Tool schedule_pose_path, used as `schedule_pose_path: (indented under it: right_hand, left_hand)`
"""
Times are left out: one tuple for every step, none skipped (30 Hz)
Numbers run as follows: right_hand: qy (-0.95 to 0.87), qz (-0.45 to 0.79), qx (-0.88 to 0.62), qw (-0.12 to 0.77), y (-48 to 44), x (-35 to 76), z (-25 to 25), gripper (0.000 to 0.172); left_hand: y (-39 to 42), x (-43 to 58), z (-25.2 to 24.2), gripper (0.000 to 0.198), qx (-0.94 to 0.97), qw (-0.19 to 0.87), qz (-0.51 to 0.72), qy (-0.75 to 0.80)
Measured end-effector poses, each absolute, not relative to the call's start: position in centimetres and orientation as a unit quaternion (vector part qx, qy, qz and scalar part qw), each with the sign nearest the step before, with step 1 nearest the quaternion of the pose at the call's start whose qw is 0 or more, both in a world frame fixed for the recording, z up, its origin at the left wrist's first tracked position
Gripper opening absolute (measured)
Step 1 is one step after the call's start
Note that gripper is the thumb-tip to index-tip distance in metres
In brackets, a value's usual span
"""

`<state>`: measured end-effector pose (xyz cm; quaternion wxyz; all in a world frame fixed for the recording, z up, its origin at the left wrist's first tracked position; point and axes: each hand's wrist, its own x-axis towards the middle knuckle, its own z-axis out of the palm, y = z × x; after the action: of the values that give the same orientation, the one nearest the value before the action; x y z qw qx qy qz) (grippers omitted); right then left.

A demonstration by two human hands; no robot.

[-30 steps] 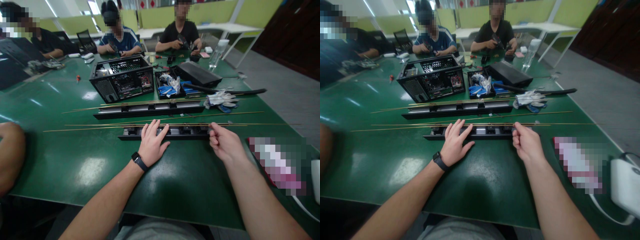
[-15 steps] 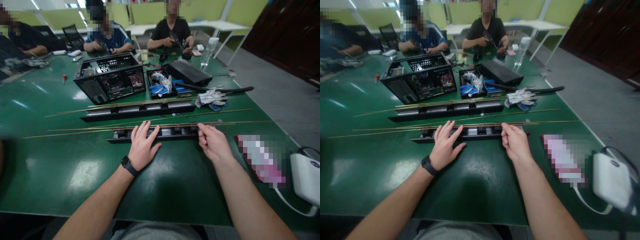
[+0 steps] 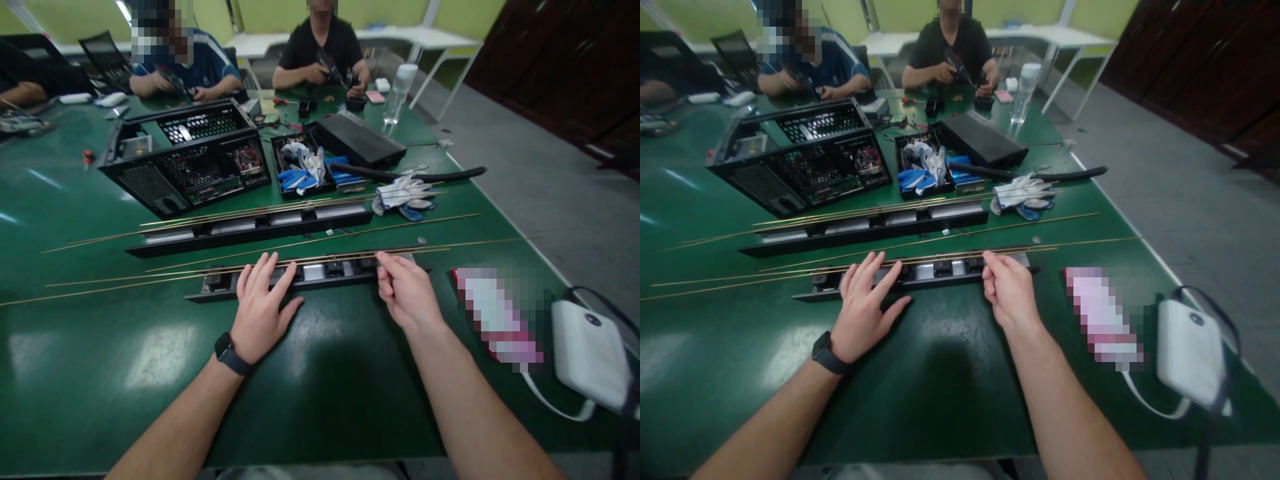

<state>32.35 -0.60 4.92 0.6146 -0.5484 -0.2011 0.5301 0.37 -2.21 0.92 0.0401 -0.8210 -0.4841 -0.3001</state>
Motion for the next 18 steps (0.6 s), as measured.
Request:
schedule_pose_path:
  right_hand:
    - [-0.200, 0.531, -0.549, 0.614, -0.60, 32.34, 4.92, 0.066]
    - [-0.199, 0.531, -0.548, 0.615, -0.60, 32.33, 4.92, 0.067]
    - [-0.199, 0.531, -0.548, 0.615, -0.59, 32.31, 4.92, 0.067]
    - [-0.199, 0.531, -0.547, 0.616, -0.58, 32.29, 4.91, 0.068]
    - [-0.199, 0.530, -0.546, 0.617, -0.57, 32.26, 4.90, 0.068]
    - [-0.200, 0.529, -0.545, 0.619, -0.57, 32.24, 4.89, 0.067]
    - [-0.200, 0.527, -0.545, 0.620, -0.57, 32.22, 4.89, 0.067]
    - [-0.201, 0.526, -0.546, 0.621, -0.58, 32.20, 4.88, 0.068]
    - [-0.201, 0.526, -0.546, 0.620, -0.58, 32.19, 4.89, 0.068]
    - [-0.202, 0.526, -0.547, 0.619, -0.59, 32.19, 4.90, 0.068]
    - [-0.201, 0.526, -0.549, 0.618, -0.61, 32.19, 4.92, 0.068]
    - [-0.200, 0.526, -0.550, 0.617, -0.62, 32.19, 4.96, 0.068]
    - [-0.199, 0.527, -0.551, 0.616, -0.62, 32.19, 5.00, 0.068]
    - [-0.197, 0.526, -0.552, 0.617, -0.63, 32.19, 5.05, 0.067]
    - [-0.196, 0.525, -0.552, 0.617, -0.63, 32.18, 5.11, 0.067]
    - [-0.195, 0.524, -0.553, 0.618, -0.63, 32.16, 5.17, 0.068]
    - [-0.194, 0.524, -0.553, 0.618, -0.62, 32.14, 5.23, 0.068]
    - [-0.192, 0.523, -0.554, 0.619, -0.61, 32.12, 5.28, 0.068]
  left_hand:
    - [-2.23, 0.37, 0.93, 0.068, -0.821, 0.041, -0.299, -0.485]
    - [-2.25, 0.38, 0.95, 0.068, -0.820, 0.042, -0.299, -0.486]
    - [-2.27, 0.39, 0.96, 0.069, -0.820, 0.042, -0.298, -0.487]
    - [-2.29, 0.41, 0.98, 0.069, -0.819, 0.042, -0.298, -0.488]
    - [-2.30, 0.42, 0.99, 0.070, -0.819, 0.041, -0.298, -0.489]
    - [-2.31, 0.43, 1.00, 0.070, -0.819, 0.040, -0.299, -0.489]
    - [-2.31, 0.43, 1.00, 0.070, -0.819, 0.040, -0.299, -0.489]
    - [-2.31, 0.42, 1.01, 0.069, -0.819, 0.041, -0.300, -0.488]
    - [-2.30, 0.40, 1.01, 0.068, -0.820, 0.041, -0.300, -0.487]
    - [-2.29, 0.38, 1.01, 0.067, -0.820, 0.041, -0.299, -0.486]
    - [-2.28, 0.35, 1.01, 0.068, -0.821, 0.040, -0.299, -0.485]
    - [-2.28, 0.32, 1.01, 0.069, -0.821, 0.037, -0.298, -0.485]
    - [-2.28, 0.30, 1.01, 0.070, -0.822, 0.034, -0.297, -0.486]
    - [-2.28, 0.30, 1.03, 0.072, -0.822, 0.031, -0.295, -0.486]
    - [-2.30, 0.30, 1.04, 0.073, -0.822, 0.029, -0.294, -0.488]
    - [-2.31, 0.32, 1.06, 0.074, -0.821, 0.027, -0.293, -0.489]
    - [-2.33, 0.36, 1.09, 0.074, -0.820, 0.026, -0.292, -0.491]
    - [-2.34, 0.40, 1.11, 0.073, -0.819, 0.026, -0.292, -0.493]
